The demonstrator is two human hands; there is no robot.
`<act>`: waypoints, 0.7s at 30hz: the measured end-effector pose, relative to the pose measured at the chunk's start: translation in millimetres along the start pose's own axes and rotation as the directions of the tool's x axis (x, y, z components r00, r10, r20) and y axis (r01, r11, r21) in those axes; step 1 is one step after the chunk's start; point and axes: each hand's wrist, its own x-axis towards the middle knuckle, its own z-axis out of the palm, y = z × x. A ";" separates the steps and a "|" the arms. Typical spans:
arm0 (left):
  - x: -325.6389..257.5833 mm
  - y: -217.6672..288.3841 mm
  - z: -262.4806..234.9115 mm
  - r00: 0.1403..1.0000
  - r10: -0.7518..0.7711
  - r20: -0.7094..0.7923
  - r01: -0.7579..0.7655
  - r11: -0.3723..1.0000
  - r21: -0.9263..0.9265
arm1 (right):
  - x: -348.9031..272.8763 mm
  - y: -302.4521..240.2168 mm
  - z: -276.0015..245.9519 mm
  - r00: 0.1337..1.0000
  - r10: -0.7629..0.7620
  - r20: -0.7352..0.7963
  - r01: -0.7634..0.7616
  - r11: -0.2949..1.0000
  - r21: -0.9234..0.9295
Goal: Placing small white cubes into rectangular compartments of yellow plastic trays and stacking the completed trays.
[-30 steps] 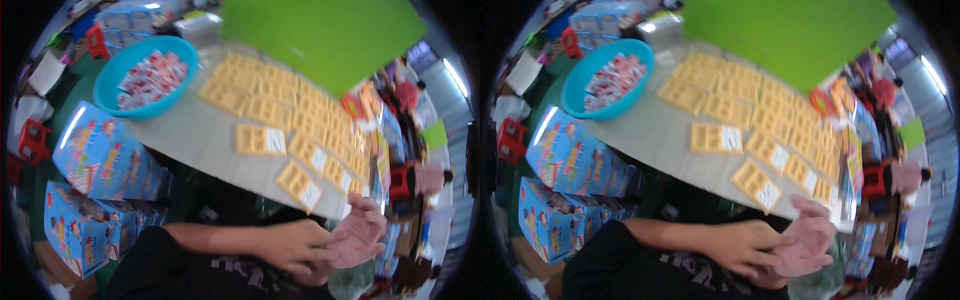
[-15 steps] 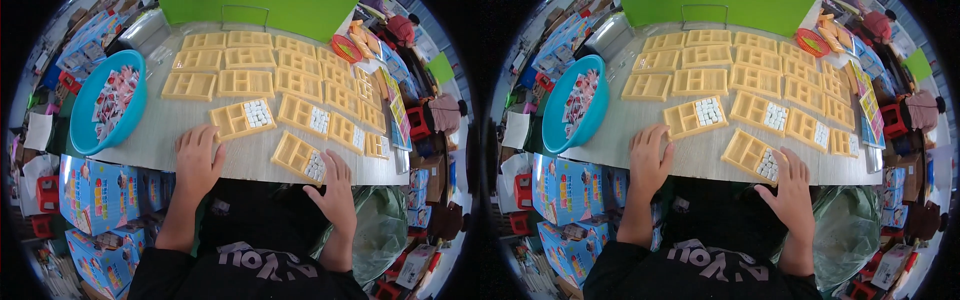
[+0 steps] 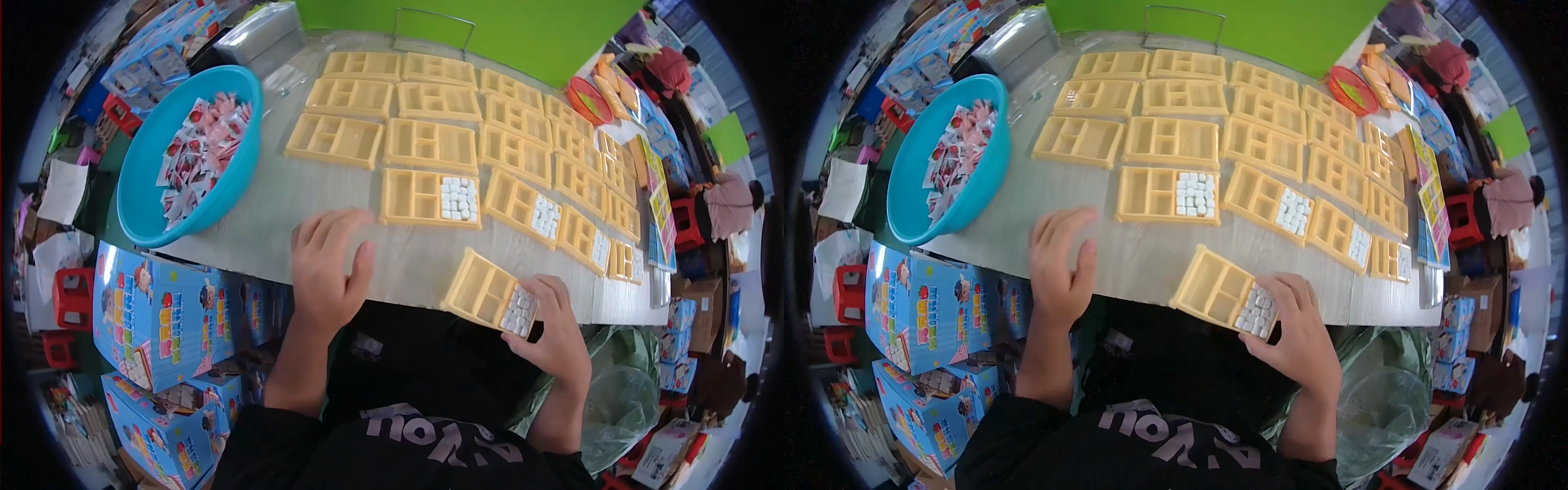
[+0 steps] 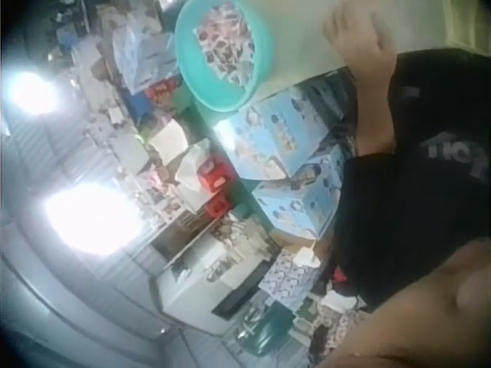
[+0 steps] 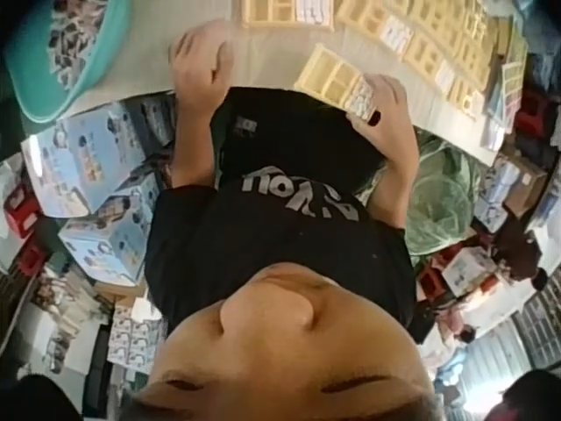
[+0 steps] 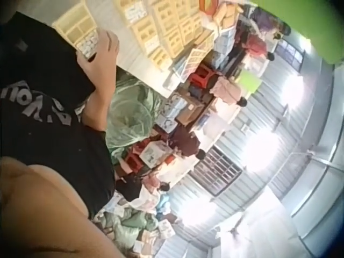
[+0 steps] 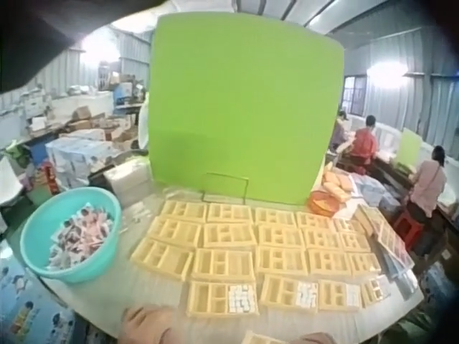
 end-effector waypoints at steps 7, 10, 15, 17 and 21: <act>-23.1 -15.8 -24.3 0.942 -0.121 -0.314 0.080 0.987 -0.140 | 72.5 -58.1 -4.0 0.961 -0.254 0.113 0.260 0.964 -0.049; -26.2 -19.4 -33.5 0.934 -0.140 -0.329 0.095 0.984 -0.149 | 120.8 -85.9 9.2 0.908 -0.383 0.170 0.398 0.915 -0.062; -20.4 -23.2 -29.6 0.916 -0.161 -0.367 0.177 0.984 0.011 | 190.6 -100.6 40.0 0.851 -0.484 0.203 0.501 0.864 -0.042; -19.6 -27.9 -26.5 0.905 -0.225 -0.362 0.302 0.938 0.170 | 212.1 -107.0 52.1 0.827 -0.500 0.258 0.535 0.840 -0.087; -19.4 -33.9 -20.0 0.900 -0.342 -0.270 0.400 0.894 0.203 | 228.1 -123.2 67.1 0.800 -0.432 0.416 0.534 0.830 -0.164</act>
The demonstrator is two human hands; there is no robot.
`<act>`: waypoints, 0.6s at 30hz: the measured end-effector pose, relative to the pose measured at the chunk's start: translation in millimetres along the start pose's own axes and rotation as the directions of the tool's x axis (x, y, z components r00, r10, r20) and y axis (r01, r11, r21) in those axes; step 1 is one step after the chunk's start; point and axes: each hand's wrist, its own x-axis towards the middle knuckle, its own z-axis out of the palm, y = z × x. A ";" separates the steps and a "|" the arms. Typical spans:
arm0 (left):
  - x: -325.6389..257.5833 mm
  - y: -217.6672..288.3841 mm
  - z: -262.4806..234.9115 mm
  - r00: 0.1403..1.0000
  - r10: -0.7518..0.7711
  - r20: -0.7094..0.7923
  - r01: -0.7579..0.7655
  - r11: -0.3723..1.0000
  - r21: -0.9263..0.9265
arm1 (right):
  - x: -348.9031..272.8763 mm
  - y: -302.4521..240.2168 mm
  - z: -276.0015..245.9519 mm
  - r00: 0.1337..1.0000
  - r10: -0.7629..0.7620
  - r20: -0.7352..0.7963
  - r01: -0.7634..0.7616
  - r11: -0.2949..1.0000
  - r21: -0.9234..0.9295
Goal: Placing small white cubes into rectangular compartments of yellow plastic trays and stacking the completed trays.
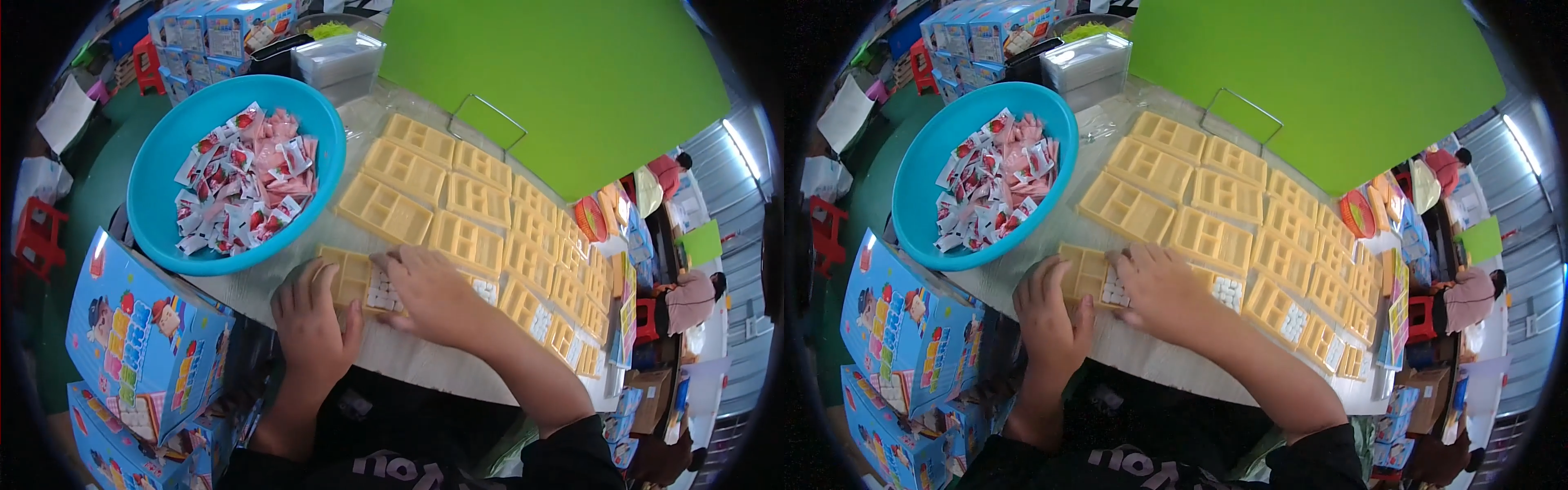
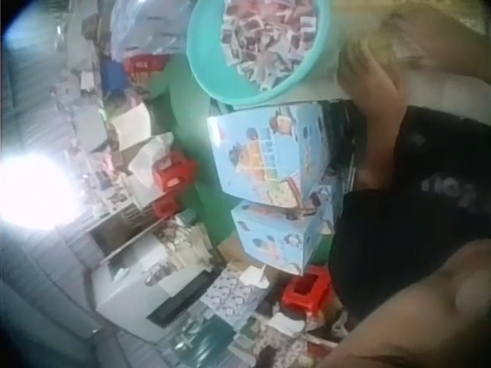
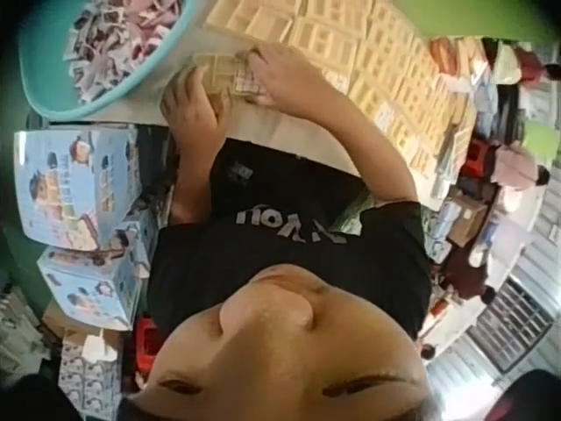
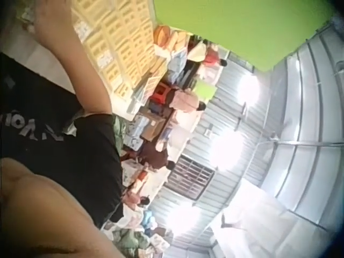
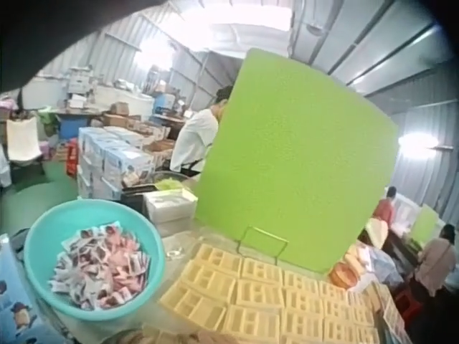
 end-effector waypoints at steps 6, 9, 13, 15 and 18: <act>-1.1 0.7 1.0 0.998 -0.019 0.067 0.013 0.997 0.081 | 12.3 38.6 -28.7 0.967 -0.186 -0.173 0.169 0.980 -0.109; 0.2 2.0 -0.3 0.993 -0.019 0.113 0.008 0.995 0.100 | 52.8 90.2 -68.8 0.973 -0.057 -0.222 -0.009 0.959 -0.285; 3.4 7.7 2.1 0.995 -0.029 0.091 0.018 0.993 0.112 | 107.8 190.3 -78.2 0.964 0.047 -0.261 -0.105 0.971 -0.213; 2.9 9.1 3.5 0.996 -0.037 0.086 0.027 0.992 0.120 | 127.1 231.0 -69.8 0.972 -0.005 -0.236 -0.055 0.967 -0.248; 1.0 8.0 2.5 0.992 -0.047 0.116 0.028 0.986 0.167 | 148.7 234.9 -68.3 0.996 0.085 -0.020 -0.088 0.983 -0.160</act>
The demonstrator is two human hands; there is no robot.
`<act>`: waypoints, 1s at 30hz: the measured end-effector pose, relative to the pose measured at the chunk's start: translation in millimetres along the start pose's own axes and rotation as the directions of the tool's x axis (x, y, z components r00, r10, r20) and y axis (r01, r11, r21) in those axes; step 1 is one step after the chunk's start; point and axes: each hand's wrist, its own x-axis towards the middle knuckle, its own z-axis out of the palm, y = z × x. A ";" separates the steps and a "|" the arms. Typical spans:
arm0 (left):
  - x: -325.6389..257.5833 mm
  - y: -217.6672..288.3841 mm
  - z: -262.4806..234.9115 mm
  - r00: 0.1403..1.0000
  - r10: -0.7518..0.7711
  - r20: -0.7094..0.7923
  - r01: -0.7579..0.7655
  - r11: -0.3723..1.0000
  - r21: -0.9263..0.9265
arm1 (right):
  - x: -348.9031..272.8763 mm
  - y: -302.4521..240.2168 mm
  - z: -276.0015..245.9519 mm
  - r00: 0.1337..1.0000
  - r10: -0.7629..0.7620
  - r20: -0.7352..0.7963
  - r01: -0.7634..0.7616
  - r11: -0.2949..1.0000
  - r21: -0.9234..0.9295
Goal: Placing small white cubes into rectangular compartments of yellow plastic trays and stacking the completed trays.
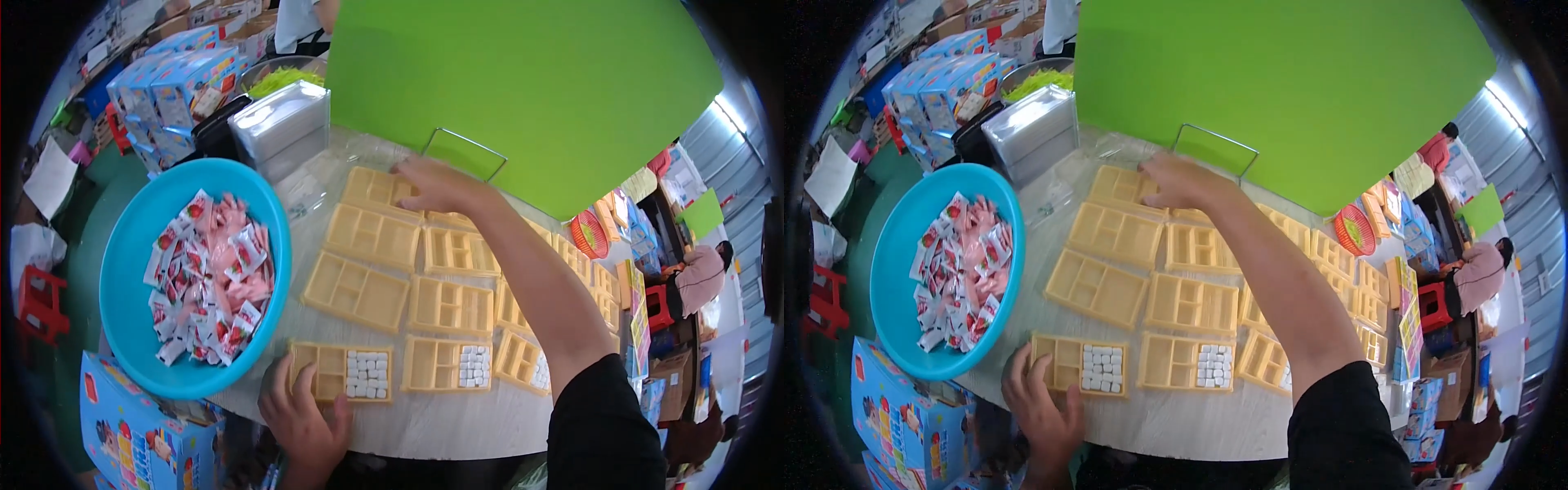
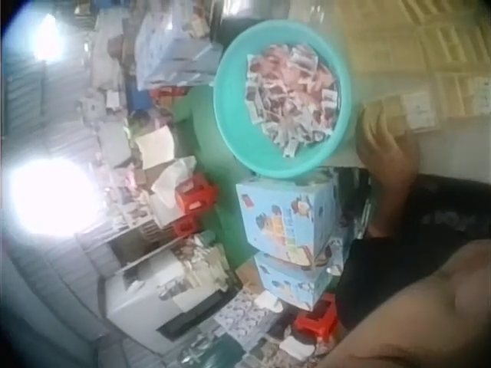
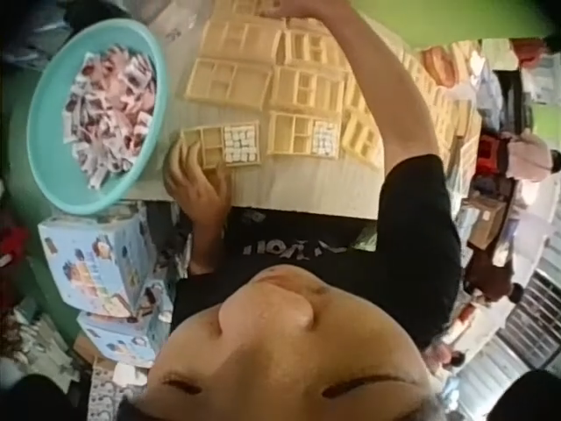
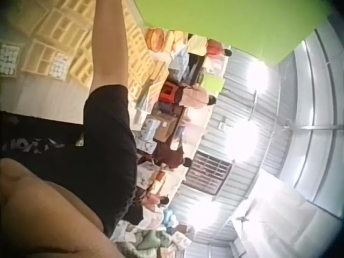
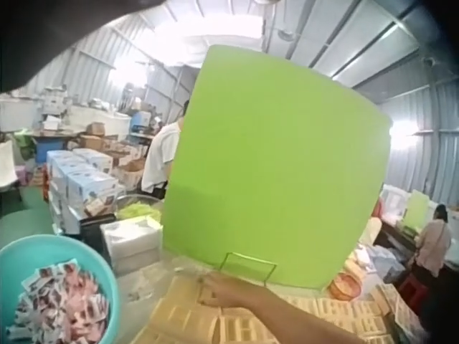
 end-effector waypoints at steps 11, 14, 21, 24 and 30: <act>-1.1 8.3 0.9 0.998 -0.061 0.008 0.061 0.998 -0.012 | 2.3 -8.3 -2.3 0.997 -0.080 -0.013 0.081 0.992 0.100; -0.3 11.1 1.0 0.999 -0.046 -0.008 0.046 0.999 -0.023 | 1.3 -6.6 -4.0 0.998 -0.067 -0.011 0.067 0.996 0.052; -4.7 4.3 0.7 0.997 -0.062 -0.049 0.062 0.998 0.000 | -27.9 16.9 -32.9 0.988 -0.068 -0.139 0.071 0.997 0.017; -0.7 6.6 0.3 0.997 -0.064 -0.048 0.062 0.998 -0.027 | -79.4 44.3 -51.5 0.989 0.069 -0.130 -0.062 0.996 0.059; -3.4 1.9 0.9 0.994 -0.062 -0.088 0.058 0.997 -0.056 | -107.7 72.4 -9.9 0.996 0.089 0.010 -0.089 0.972 0.218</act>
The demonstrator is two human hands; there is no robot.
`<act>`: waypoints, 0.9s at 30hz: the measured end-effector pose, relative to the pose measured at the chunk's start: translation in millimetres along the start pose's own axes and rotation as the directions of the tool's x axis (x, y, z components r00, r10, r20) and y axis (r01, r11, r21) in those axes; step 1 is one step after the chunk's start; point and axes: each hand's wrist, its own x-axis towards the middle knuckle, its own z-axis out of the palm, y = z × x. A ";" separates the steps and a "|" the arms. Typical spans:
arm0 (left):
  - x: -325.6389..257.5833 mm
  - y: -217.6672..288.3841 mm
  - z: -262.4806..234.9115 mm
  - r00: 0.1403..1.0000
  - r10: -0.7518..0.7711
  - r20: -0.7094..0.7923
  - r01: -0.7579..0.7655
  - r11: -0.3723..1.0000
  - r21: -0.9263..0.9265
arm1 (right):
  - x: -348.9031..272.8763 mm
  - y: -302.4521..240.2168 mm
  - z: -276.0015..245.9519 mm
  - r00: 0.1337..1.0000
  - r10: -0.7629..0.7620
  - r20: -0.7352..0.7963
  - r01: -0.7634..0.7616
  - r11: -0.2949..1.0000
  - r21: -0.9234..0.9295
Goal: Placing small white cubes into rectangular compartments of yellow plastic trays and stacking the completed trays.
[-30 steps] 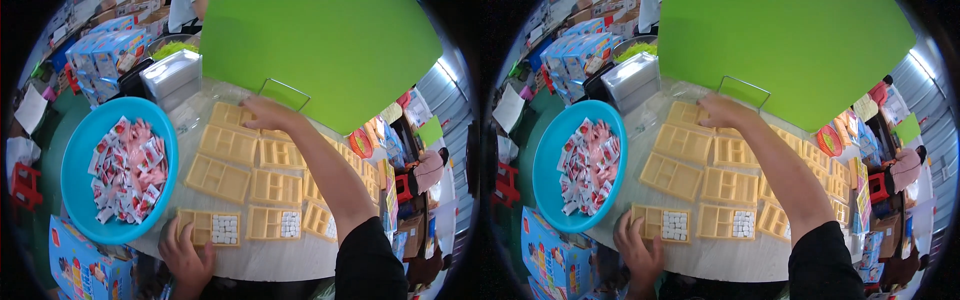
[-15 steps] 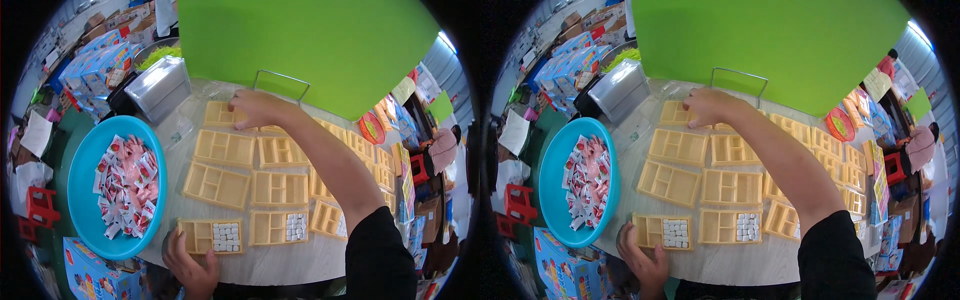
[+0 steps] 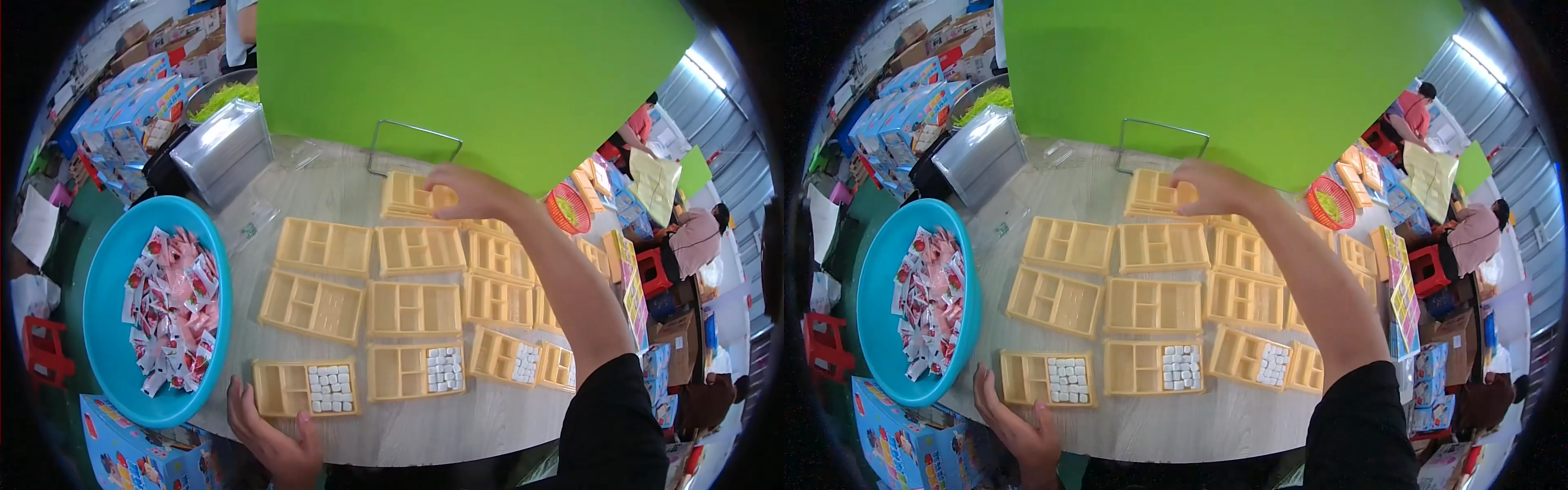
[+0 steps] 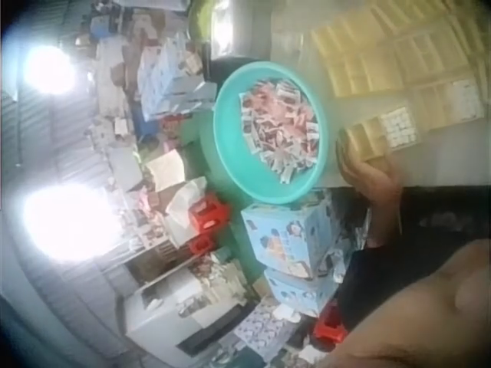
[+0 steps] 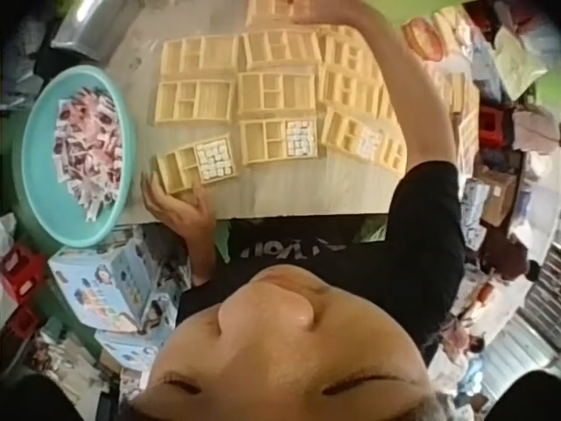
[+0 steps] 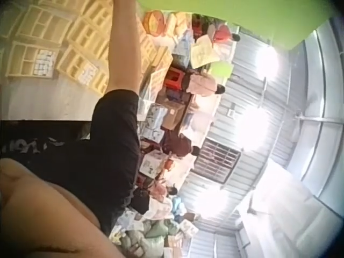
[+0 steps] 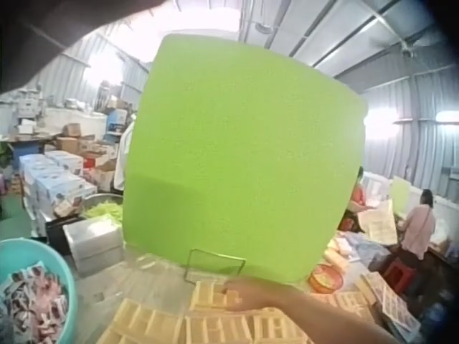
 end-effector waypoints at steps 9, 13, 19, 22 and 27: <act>-1.5 2.4 -0.7 1.000 0.009 0.015 -0.009 1.000 0.002 | 3.2 -5.4 -0.9 0.997 -0.072 -0.001 0.071 0.991 -0.115; 0.5 5.2 0.8 1.000 0.024 0.011 -0.025 1.000 0.016 | 1.6 -19.2 3.8 0.999 0.046 0.026 -0.041 0.989 -0.141; 1.9 4.4 6.9 0.999 0.049 0.002 -0.049 0.998 0.042 | 4.3 -16.1 -3.9 1.000 0.024 0.003 -0.023 0.979 -0.204; 1.8 5.6 5.1 0.999 0.052 -0.004 -0.051 0.997 0.062 | -19.3 -4.5 -18.7 0.978 -0.094 -0.188 0.070 0.989 -0.129; 2.4 6.9 3.7 0.998 0.065 0.023 -0.066 0.996 0.053 | -84.2 15.7 -46.2 0.964 -0.045 -0.263 0.015 0.993 -0.116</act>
